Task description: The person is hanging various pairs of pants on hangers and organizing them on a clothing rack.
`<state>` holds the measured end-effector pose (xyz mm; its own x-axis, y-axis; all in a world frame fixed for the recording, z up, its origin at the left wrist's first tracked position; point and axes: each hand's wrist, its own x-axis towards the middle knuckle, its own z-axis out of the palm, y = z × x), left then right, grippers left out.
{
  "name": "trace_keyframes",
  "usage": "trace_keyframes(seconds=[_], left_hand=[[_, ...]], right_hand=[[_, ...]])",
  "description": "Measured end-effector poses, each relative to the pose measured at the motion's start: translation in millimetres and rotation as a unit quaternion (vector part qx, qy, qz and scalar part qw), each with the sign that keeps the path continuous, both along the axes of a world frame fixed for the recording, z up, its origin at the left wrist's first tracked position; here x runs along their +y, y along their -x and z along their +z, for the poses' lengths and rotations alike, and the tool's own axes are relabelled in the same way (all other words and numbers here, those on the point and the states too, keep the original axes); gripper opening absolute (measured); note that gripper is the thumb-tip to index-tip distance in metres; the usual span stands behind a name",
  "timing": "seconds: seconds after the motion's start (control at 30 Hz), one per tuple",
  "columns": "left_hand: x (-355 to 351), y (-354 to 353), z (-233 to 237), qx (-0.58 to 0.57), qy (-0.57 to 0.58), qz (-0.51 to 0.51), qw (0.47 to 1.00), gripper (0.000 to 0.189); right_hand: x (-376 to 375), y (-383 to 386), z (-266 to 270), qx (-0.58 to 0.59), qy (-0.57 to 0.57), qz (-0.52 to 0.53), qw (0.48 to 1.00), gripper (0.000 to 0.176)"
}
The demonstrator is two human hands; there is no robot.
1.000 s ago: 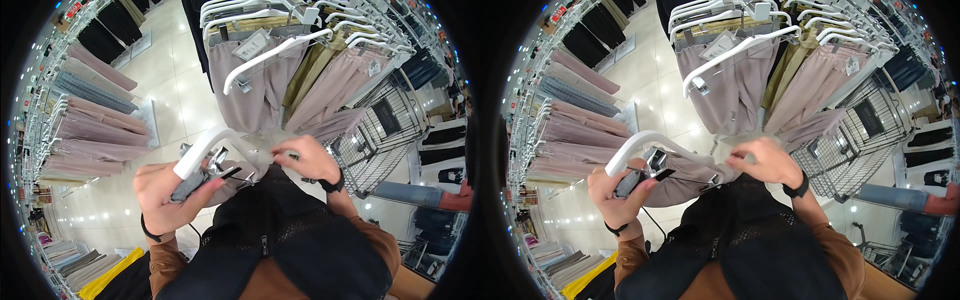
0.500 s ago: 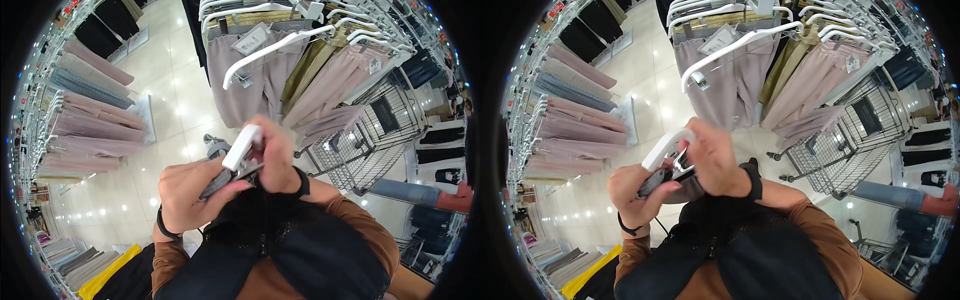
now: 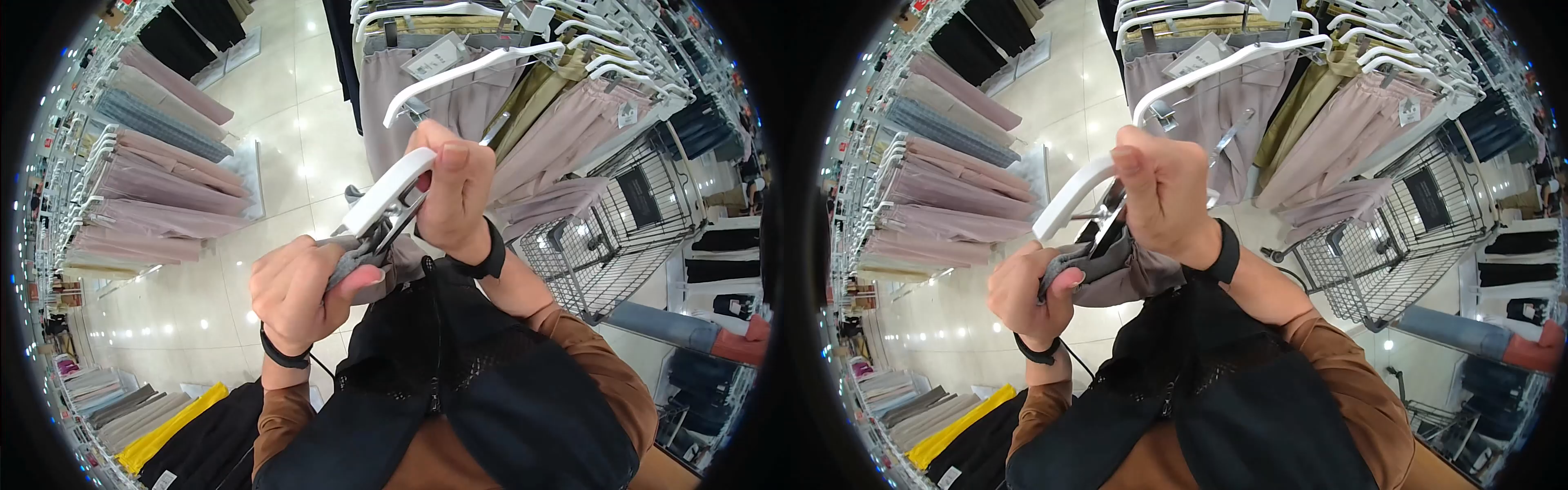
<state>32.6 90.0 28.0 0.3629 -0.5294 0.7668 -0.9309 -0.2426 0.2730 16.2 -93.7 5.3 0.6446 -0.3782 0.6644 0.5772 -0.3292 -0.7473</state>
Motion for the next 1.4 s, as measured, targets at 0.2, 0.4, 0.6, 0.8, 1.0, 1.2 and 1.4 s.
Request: trace_keyframes(seconds=[0.2,0.4,0.6,0.8,1.0,1.2,1.4], left_hand=[[0,2,2,-0.036,0.01,0.0,0.999,0.035],[0,9,1,-0.027,0.007,0.015,0.999,0.034],[-12,10,-3,0.198,-0.069,-0.001,0.978,0.032],[-17,2,-19,0.24,-0.081,0.047,0.966,0.015],[2,7,5,0.376,0.002,0.035,0.926,0.012],[26,33,-3,0.174,0.158,-0.018,0.972,0.032],[46,12,15,0.253,-0.08,-0.315,0.911,0.033]], right_hand=[[18,0,-1,-0.015,0.075,0.019,0.997,0.071],[21,5,-15,-0.067,0.031,0.048,0.996,0.045],[8,2,-6,-0.031,0.135,0.056,0.989,0.063],[-9,16,-30,-0.062,0.168,-0.064,0.982,0.049],[-9,93,-137,-0.07,0.253,0.205,0.943,0.016],[-41,71,-238,0.304,0.076,0.135,0.94,0.012],[-55,-29,-216,0.269,-0.301,0.374,0.835,0.057]])
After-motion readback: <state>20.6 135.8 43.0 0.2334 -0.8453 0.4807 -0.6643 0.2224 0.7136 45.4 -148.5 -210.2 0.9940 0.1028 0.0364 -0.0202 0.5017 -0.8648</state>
